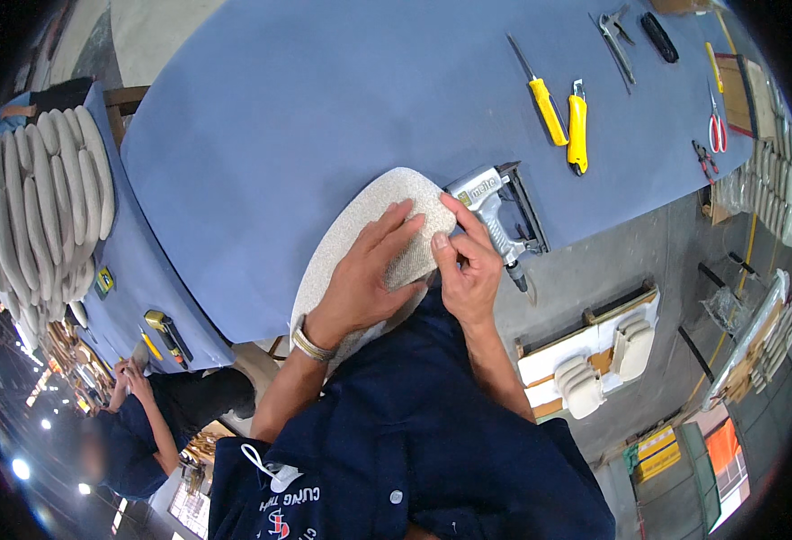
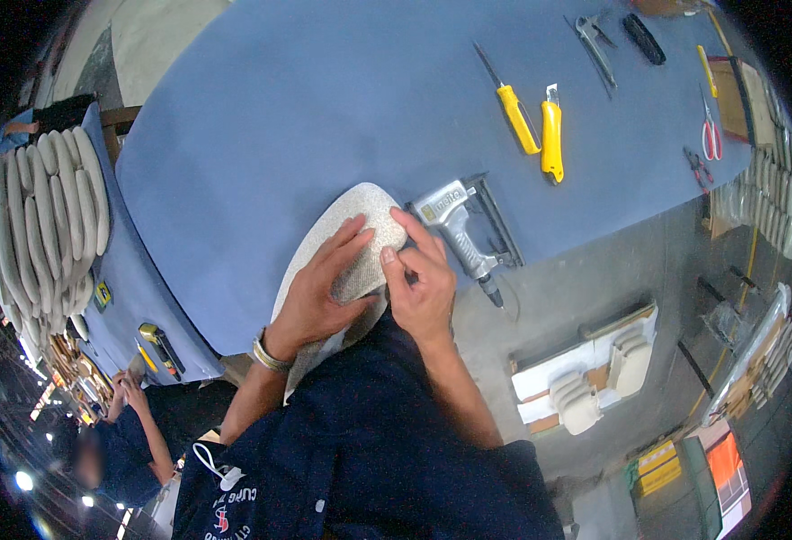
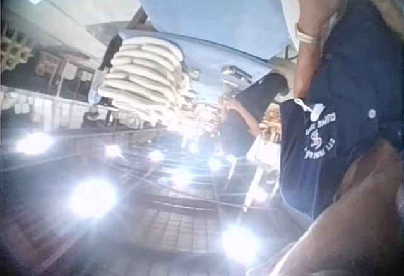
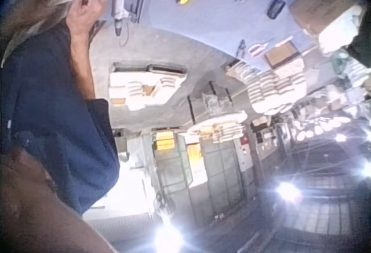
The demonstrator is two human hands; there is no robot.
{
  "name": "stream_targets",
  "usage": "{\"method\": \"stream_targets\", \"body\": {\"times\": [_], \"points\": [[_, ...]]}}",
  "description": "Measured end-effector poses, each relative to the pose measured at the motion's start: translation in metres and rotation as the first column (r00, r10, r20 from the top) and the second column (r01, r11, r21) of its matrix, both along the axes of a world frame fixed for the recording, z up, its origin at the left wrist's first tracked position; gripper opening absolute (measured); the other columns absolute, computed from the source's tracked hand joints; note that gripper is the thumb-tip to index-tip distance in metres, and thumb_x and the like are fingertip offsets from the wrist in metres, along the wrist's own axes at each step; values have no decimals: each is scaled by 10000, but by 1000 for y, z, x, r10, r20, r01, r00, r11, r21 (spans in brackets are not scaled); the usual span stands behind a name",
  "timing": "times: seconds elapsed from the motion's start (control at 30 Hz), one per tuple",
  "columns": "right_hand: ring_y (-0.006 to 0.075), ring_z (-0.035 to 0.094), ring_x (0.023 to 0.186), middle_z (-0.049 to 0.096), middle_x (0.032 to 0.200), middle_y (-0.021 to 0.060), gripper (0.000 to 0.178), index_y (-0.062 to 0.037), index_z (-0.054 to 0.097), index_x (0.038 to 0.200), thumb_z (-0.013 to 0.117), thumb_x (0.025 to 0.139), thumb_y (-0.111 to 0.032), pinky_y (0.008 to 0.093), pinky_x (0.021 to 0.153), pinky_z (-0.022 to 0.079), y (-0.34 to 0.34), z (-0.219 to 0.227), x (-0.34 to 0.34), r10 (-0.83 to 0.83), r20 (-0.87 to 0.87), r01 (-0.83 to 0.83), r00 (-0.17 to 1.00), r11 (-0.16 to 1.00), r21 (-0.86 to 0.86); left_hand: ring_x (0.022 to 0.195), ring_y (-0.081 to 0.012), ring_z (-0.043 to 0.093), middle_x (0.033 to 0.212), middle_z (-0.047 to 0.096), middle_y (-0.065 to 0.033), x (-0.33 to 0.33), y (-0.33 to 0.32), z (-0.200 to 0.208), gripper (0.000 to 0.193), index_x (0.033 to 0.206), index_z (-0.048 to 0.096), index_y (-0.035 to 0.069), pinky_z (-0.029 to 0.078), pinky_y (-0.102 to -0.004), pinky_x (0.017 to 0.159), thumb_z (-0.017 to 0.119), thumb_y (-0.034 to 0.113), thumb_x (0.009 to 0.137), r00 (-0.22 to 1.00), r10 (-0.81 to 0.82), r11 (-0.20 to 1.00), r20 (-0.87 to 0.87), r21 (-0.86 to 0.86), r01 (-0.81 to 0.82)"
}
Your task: The person folds a white fabric cover over a foam cushion, uses a pneumatic staple gun to secure the fabric along the edges, and trims excess fabric with a utility knife. The finished cushion is placed on a stack of similar cushions.
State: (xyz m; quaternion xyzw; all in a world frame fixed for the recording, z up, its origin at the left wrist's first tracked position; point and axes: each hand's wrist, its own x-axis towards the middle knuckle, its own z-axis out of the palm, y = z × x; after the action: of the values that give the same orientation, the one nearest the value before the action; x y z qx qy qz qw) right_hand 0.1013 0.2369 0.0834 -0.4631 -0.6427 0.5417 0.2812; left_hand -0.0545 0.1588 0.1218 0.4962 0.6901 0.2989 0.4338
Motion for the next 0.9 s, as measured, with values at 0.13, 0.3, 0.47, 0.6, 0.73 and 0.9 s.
{"method": "stream_targets", "body": {"times": [0.13,0.3,0.47,0.6,0.73,0.9], "points": [[298,643,976,658,1342,167,260,34,617,692,700,898,-101,357,851,498,2,-5,3,37,-27,-37,999,999,-8,1550,-375,174,1669,214,-191,-17,7,-20,641,1585,332,143,196,-515,1234,565,316,1014,987,-60,992,151,-105,76],[303,629,1066,636,1382,163,278,45,617,704,679,926,-111,363,900,492,8,-6,0,98,-60,-99,993,995,-23,1540,-447,138,1680,133,-221,-17,18,-19,645,1618,218,127,199,-625,1195,412,417,1074,978,-203,963,-39,-190,192],[311,581,1166,600,1434,149,287,50,616,721,652,952,-117,365,963,463,9,-10,-1,131,-126,-142,983,986,-91,1525,-486,147,1673,134,-239,-15,20,-9,695,1618,172,88,267,-664,1149,434,412,1061,963,-236,954,-131,-219,204],[305,554,1208,589,1450,143,299,47,612,716,653,956,-126,353,990,444,17,-11,2,186,-146,-204,972,971,-122,1510,-499,187,1667,149,-248,-13,22,-10,720,1615,168,76,312,-673,1122,472,395,1046,953,-238,958,-190,-206,198],[295,544,1226,589,1449,151,324,43,606,696,667,954,-143,349,994,439,12,-14,-2,125,-157,-148,980,978,-149,1497,-503,225,1658,185,-248,-11,21,-14,729,1615,177,83,338,-668,1108,505,376,1034,962,-191,972,-193,-175,158],[302,559,1253,588,1442,182,330,39,612,690,668,957,-147,364,1020,435,5,-19,-3,39,-214,-80,976,979,-185,1495,-497,239,1654,212,-239,-14,20,-18,745,1614,183,90,337,-657,1115,527,392,1026,978,-142,982,-154,-144,120]]}}
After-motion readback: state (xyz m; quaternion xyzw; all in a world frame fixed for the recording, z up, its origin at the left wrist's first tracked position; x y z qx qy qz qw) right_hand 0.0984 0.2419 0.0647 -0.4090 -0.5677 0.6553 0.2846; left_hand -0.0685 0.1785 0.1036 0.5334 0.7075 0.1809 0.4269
